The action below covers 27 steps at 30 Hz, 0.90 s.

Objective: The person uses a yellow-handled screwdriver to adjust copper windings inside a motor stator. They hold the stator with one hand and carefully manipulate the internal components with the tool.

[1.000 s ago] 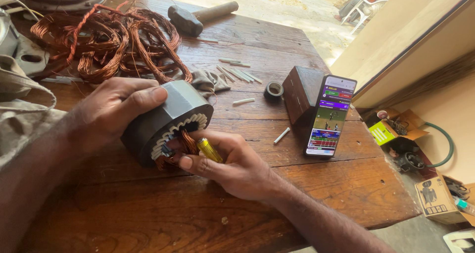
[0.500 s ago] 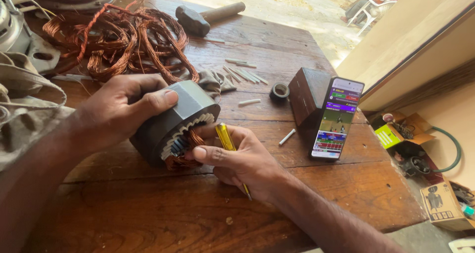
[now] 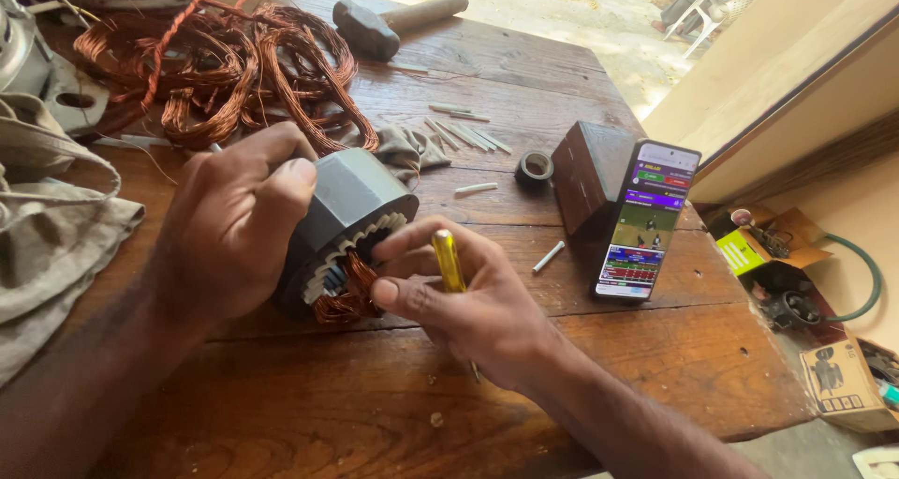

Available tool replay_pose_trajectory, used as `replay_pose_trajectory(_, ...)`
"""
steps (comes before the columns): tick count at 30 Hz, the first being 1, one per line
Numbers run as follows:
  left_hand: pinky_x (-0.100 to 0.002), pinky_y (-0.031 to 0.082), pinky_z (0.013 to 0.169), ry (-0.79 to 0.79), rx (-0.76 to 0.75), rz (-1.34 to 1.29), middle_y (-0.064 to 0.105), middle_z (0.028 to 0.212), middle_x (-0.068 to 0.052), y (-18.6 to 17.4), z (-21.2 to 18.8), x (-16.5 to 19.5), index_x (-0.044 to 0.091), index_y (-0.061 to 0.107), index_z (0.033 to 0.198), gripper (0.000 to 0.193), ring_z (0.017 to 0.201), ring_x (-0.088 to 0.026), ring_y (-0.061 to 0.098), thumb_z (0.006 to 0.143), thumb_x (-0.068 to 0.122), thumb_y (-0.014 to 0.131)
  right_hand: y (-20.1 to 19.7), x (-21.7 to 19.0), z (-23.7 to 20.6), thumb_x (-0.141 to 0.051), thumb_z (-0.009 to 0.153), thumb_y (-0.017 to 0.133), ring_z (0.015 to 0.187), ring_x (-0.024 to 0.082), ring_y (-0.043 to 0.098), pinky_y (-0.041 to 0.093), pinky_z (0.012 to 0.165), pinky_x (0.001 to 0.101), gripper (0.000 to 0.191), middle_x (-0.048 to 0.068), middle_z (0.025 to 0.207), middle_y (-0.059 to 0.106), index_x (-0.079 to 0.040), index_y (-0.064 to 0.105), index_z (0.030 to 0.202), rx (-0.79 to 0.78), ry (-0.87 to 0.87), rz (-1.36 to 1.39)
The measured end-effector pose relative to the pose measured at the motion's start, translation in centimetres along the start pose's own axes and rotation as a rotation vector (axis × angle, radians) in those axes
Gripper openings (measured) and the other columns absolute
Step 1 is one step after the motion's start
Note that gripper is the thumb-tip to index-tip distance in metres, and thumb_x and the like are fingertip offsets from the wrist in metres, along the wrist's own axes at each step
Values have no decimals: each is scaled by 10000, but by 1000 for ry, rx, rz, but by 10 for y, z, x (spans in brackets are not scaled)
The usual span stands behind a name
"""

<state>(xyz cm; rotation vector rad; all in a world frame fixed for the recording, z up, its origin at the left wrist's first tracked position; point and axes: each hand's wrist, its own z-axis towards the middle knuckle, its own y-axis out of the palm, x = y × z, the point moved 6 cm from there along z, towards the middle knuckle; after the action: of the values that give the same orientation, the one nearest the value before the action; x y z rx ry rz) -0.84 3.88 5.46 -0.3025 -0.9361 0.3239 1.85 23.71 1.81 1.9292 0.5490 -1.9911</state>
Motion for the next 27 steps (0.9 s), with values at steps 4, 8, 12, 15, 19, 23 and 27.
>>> replay_pose_trajectory(4,-362,436,518,-17,4,-47,586,632,-93,-1,1,-1,12,592,840,385,558,-166,539,993,326,429,4,-15,-6,-187,965,761,967,71,715,600,765,201,348,88,1123,753,-27,637,1248,-4,-135,-56)
replay_pose_trajectory(8,-356,456,550,-2,25,-40,594,650,-102,-2,-1,-3,6,603,874,361,599,-160,557,995,315,460,7,-26,-16,-188,977,731,801,69,717,597,626,222,274,86,1033,789,-49,676,1207,156,-379,-467)
replay_pose_trajectory(12,-347,464,600,49,55,-31,597,690,-98,-3,-4,1,-2,607,913,337,652,-152,562,1013,297,487,11,-29,-20,-210,1029,677,733,78,750,622,604,237,224,80,944,795,-39,693,1174,208,-597,-758)
replay_pose_trajectory(15,-332,478,593,28,48,-61,620,690,-80,-2,-3,0,4,612,907,326,648,-134,580,999,299,507,3,-28,-14,-222,1071,637,746,91,754,642,617,255,185,77,914,772,-51,697,1109,256,-672,-844)
replay_pose_trajectory(19,-303,476,552,-24,-3,-187,619,687,-42,2,1,-7,21,612,869,317,624,-103,563,978,312,546,-16,-25,-3,-204,1033,657,651,87,751,625,521,254,155,58,824,774,-66,724,1018,421,-517,-883)
replay_pose_trajectory(23,-279,482,472,-85,-51,-360,618,654,-6,6,2,-15,42,579,851,294,555,-81,564,938,323,577,-14,-30,-8,-160,961,714,744,114,752,597,629,281,132,61,831,762,-55,715,1042,432,-536,-863)
replay_pose_trajectory(27,-276,463,497,-46,-20,-323,606,662,-15,4,3,-16,34,584,825,316,576,-77,548,951,324,584,-8,-32,-5,-164,914,750,716,112,742,583,616,272,139,44,791,755,-74,723,1016,416,-503,-894)
